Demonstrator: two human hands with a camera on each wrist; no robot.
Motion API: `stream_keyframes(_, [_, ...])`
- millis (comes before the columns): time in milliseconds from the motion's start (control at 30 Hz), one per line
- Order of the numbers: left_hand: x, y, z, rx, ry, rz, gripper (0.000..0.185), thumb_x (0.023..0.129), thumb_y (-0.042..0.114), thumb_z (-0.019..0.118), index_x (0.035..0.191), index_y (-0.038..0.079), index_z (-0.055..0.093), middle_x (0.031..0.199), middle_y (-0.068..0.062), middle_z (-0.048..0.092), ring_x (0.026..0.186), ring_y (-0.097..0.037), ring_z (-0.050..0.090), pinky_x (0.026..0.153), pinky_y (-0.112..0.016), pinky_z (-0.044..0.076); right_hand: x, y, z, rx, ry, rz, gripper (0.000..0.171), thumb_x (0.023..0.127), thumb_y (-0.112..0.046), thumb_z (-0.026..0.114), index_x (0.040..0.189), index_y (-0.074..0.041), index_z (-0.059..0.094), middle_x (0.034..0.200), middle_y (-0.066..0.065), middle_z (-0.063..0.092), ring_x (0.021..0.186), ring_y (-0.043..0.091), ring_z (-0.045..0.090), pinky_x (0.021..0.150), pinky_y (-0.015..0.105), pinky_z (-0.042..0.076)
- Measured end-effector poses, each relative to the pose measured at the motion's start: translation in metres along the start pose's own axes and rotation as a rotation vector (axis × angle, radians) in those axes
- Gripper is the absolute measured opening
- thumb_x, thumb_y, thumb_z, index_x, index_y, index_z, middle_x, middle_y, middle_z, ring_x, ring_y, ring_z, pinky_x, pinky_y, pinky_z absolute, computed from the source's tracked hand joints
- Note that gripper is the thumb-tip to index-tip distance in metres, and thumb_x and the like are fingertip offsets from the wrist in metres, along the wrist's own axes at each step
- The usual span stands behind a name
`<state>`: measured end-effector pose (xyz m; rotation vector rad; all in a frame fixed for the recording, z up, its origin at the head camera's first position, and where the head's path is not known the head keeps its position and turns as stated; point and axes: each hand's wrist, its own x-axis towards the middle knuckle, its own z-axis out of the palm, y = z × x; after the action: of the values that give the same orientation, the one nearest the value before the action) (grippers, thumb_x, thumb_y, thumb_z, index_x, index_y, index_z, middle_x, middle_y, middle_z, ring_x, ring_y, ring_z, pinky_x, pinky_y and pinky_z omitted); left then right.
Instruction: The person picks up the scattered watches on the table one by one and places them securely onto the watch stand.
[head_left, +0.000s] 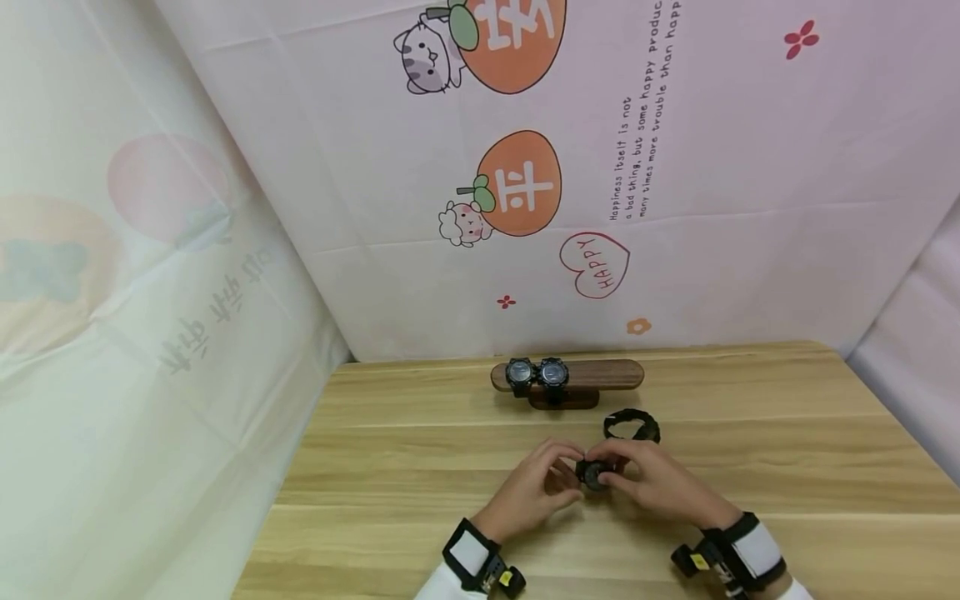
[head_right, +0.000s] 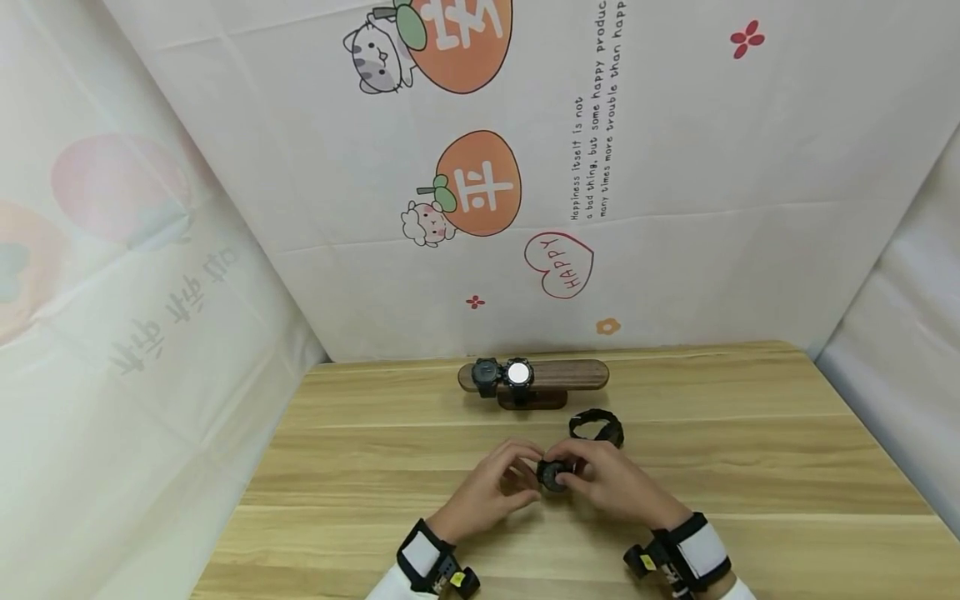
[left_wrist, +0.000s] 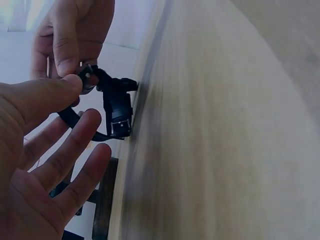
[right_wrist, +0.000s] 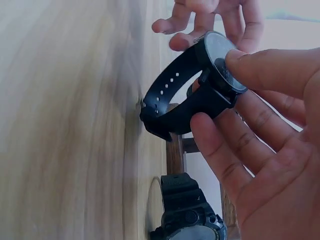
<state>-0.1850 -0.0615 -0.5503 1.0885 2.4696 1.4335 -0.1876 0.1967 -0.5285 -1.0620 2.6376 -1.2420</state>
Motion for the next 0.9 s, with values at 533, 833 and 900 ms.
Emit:
stream_keyframes(533, [-0.0017, -0.0013, 0.0026, 0.022, 0.05, -0.003, 0.029, 0.102, 0.013, 0.073, 0.128, 0.015, 0.06, 0.127, -0.003, 0.065, 0.101, 0.001, 0.067, 0.089, -0.015, 0.059, -0.001, -0.0011, 0.0037, 0.079, -0.002, -0.07, 0.062, 0.084, 0.016, 0.075, 0.135, -0.019, 0.067, 0.129, 0.005, 0.073, 0.107, 0.009, 0.069, 0.084, 0.03, 0.064])
stream_keyframes(833, [-0.0019, -0.005, 0.0062, -0.004, 0.07, -0.004, 0.027, 0.102, 0.016, 0.074, 0.124, 0.013, 0.059, 0.123, -0.004, 0.064, 0.096, 0.004, 0.065, 0.084, -0.015, 0.06, -0.0009, -0.003, 0.0068, -0.085, 0.011, -0.041, 0.066, 0.084, 0.002, 0.083, 0.141, -0.025, 0.064, 0.137, -0.003, 0.07, 0.124, 0.019, 0.067, 0.104, 0.046, 0.06])
stream_keyframes(900, [-0.002, -0.006, 0.0073, -0.022, 0.074, -0.011, 0.025, 0.103, 0.016, 0.072, 0.123, 0.012, 0.059, 0.122, -0.005, 0.064, 0.096, 0.004, 0.065, 0.084, -0.015, 0.06, 0.0, -0.0027, 0.0078, -0.103, 0.022, -0.047, 0.065, 0.083, 0.002, 0.084, 0.14, -0.022, 0.064, 0.136, -0.003, 0.07, 0.123, 0.019, 0.068, 0.103, 0.046, 0.061])
